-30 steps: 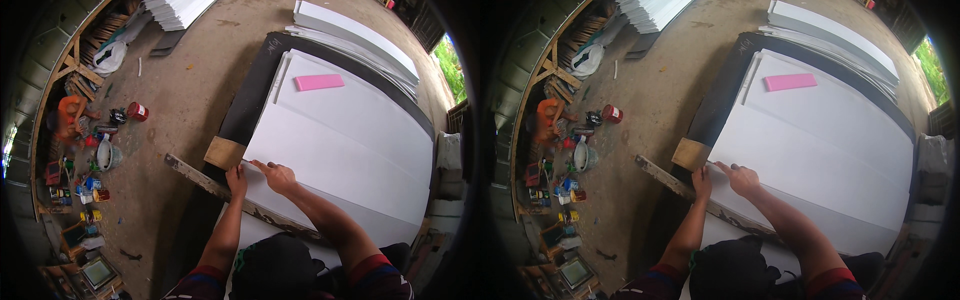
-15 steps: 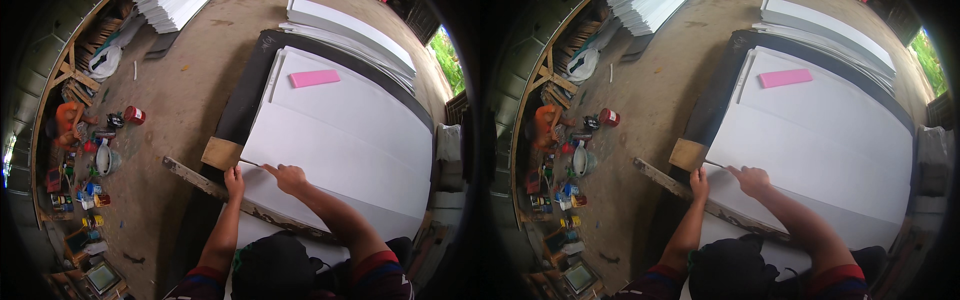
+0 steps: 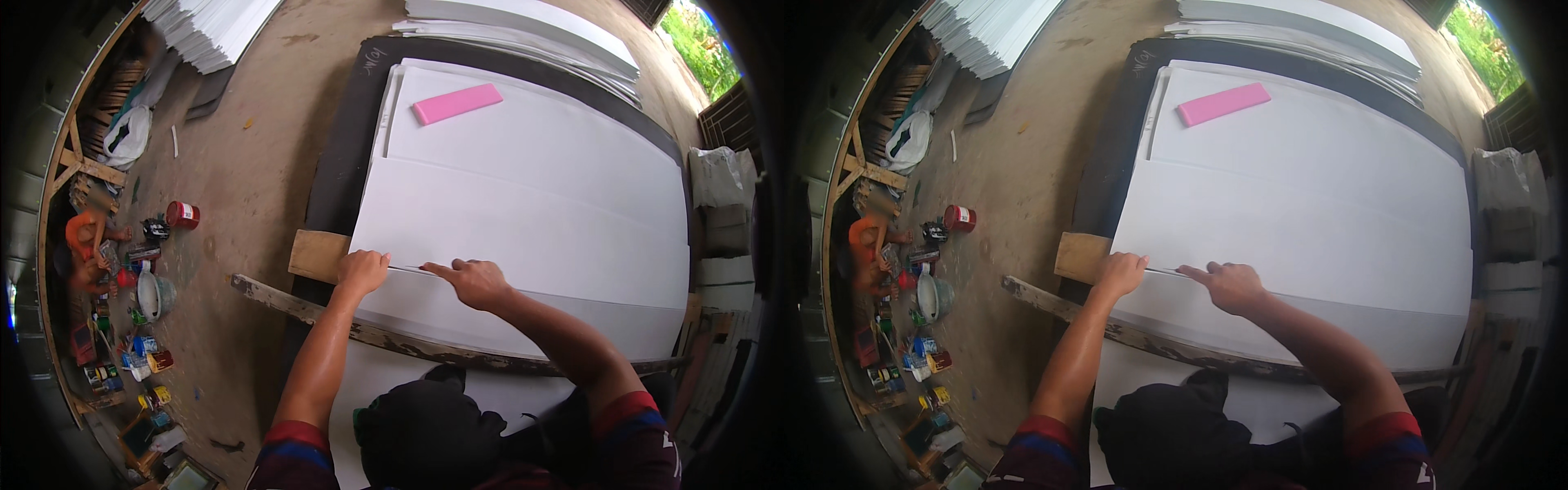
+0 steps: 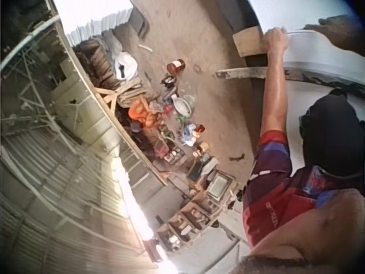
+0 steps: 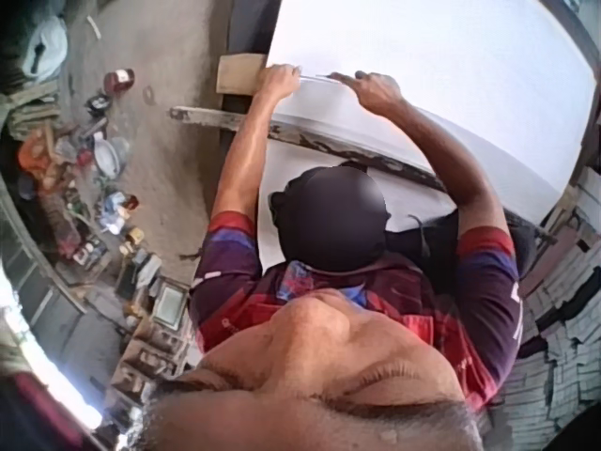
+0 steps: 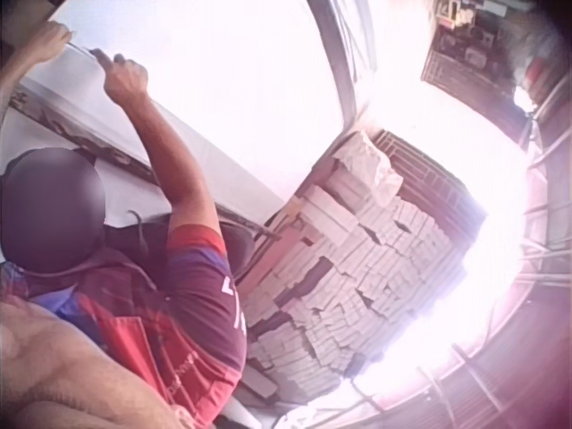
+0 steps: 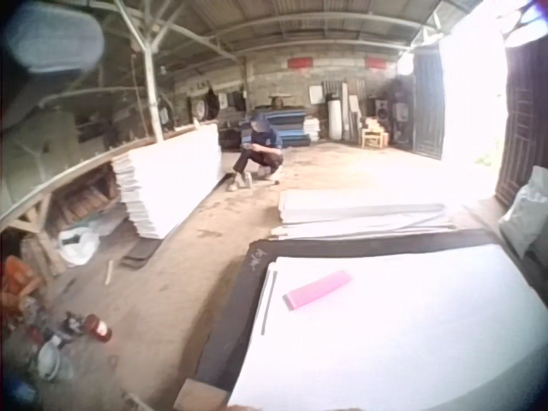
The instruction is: The person measures and cuts large white panels using a utility knife and a wooden straightedge. They repeatedly align the straightedge, score the panel, and snap off the cut sections, stacking the finished pieces nearby.
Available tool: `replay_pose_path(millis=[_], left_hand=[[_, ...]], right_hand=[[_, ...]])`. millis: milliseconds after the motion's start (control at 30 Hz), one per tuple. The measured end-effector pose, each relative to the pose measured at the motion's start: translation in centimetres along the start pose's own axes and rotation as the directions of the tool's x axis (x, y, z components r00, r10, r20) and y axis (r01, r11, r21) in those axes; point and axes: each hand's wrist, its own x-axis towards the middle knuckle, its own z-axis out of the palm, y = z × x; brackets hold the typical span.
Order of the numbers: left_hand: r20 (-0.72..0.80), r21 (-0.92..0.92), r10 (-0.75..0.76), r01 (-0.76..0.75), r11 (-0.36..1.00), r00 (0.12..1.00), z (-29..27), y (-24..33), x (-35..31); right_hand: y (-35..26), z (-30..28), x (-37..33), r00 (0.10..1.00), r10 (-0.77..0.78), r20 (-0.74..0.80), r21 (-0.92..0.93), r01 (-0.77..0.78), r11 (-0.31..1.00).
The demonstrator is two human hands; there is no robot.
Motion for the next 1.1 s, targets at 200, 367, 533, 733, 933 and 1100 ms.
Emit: replay_pose_path(millis=[200,367,533,733,933,1100], left_hand=[[-0.047,0.054,0.090,-0.088,0.995,0.995,0.9,-0.2,-1.2],[-0.079,0.036,0.113,-0.110,0.993,0.990,0.8,-0.6,-1.3],[-0.114,0.017,0.146,-0.145,0.989,0.983,0.8,-0.7,-1.5],[-0.059,0.019,0.120,-0.119,0.993,0.991,-0.1,-0.2,-2.1],[0.023,0.058,0.141,-0.142,0.988,0.990,-1.0,2.0,-2.4],[0.312,0.044,0.239,-0.266,0.963,0.919,1.5,10.6,-0.3]], right_hand=[[-1.1,1.3,1.5,1.000,-0.001,0.014,0.032,0.001,0.999],[-1.5,0.9,1.7,0.999,-0.017,0.051,-0.009,0.018,1.000],[-0.9,0.8,1.2,0.991,-0.014,0.130,-0.056,0.021,0.998],[4.1,0.2,-4.2,0.977,0.032,0.210,-0.182,0.007,0.983],[10.1,-0.9,-12.2,0.936,0.171,0.309,-0.286,-0.080,0.955],[11.8,-1.8,-15.1,0.962,0.150,0.227,-0.239,-0.094,0.966]])
